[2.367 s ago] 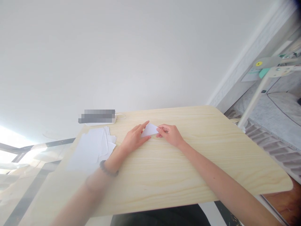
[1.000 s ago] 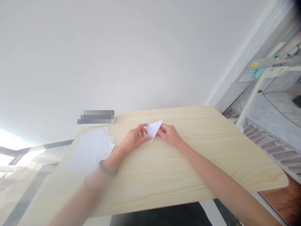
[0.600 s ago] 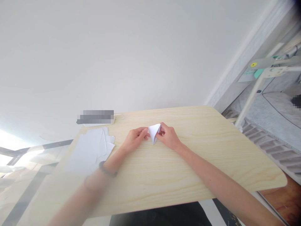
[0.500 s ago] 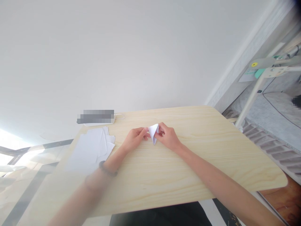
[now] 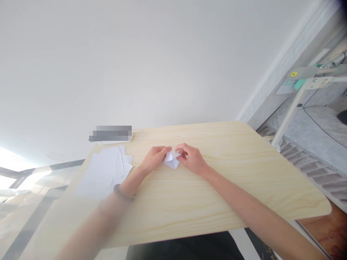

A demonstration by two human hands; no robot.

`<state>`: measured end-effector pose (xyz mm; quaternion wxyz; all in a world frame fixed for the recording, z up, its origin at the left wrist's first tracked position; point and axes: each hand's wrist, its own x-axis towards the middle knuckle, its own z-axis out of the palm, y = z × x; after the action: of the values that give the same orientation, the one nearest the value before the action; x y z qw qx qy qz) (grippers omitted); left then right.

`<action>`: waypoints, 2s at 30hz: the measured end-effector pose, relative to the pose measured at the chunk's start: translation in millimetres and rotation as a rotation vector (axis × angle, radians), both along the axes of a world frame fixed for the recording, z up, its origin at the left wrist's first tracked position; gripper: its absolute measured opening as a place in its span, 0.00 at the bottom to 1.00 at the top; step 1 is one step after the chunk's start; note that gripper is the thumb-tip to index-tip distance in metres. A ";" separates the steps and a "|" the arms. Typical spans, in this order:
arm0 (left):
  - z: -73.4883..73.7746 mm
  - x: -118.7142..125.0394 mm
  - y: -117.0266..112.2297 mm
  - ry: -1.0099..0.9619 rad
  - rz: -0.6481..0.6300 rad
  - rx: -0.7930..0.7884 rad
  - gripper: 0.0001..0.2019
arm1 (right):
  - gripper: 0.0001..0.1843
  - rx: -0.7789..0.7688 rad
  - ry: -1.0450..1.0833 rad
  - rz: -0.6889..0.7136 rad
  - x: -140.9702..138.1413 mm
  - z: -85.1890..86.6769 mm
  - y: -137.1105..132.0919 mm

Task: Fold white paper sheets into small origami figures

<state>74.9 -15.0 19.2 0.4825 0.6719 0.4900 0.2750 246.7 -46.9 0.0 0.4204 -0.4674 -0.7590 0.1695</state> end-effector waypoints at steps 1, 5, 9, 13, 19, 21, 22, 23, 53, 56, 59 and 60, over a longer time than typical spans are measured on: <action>-0.1 -0.3 0.2 -0.009 0.001 -0.012 0.20 | 0.08 -0.019 0.021 0.035 0.6 0.5 0.1; 1.4 -1.4 0.8 -0.046 0.001 -0.044 0.19 | 0.08 -0.062 0.066 0.129 2.6 4.7 -1.1; 1.1 -2.9 2.1 -0.075 0.004 -0.022 0.19 | 0.07 -0.114 0.112 0.150 3.9 7.3 -1.9; -2.4 -3.8 3.4 -0.111 -0.002 -0.036 0.19 | 0.08 -0.138 0.150 0.160 4.9 5.8 -0.8; -2.7 -5.5 3.5 -0.177 -0.034 -0.089 0.22 | 0.10 -0.222 0.174 0.153 6.6 5.3 -0.3; -2.3 -6.6 3.8 -0.183 -0.040 -0.097 0.23 | 0.10 -0.256 0.192 0.159 7.5 6.5 -0.6; -2.5 -7.1 4.0 -0.184 -0.038 -0.098 0.23 | 0.10 -0.267 0.204 0.170 7.9 7.4 -0.8; -2.8 -7.6 4.3 -0.186 -0.037 -0.098 0.23 | 0.10 -0.277 0.219 0.187 8.3 8.4 -1.0; -4.8 -5.7 3.0 -0.264 -0.014 -0.087 0.17 | 0.16 -0.235 0.042 0.112 5.1 4.3 3.8; -6.0 -5.4 2.4 -0.251 -0.002 -0.078 0.17 | 0.16 -0.234 0.024 0.109 4.7 4.6 3.6; -6.7 -5.5 1.7 -0.247 -0.017 -0.074 0.17 | 0.16 -0.239 0.010 0.110 4.5 4.8 3.2; -6.6 -5.6 1.5 -0.250 -0.026 -0.072 0.17 | 0.16 -0.239 0.005 0.112 4.6 4.9 3.0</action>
<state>69.3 -13.6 12.6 0.5672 0.6210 0.4269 0.3322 251.3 -43.8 4.9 0.3535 -0.4707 -0.7572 0.2830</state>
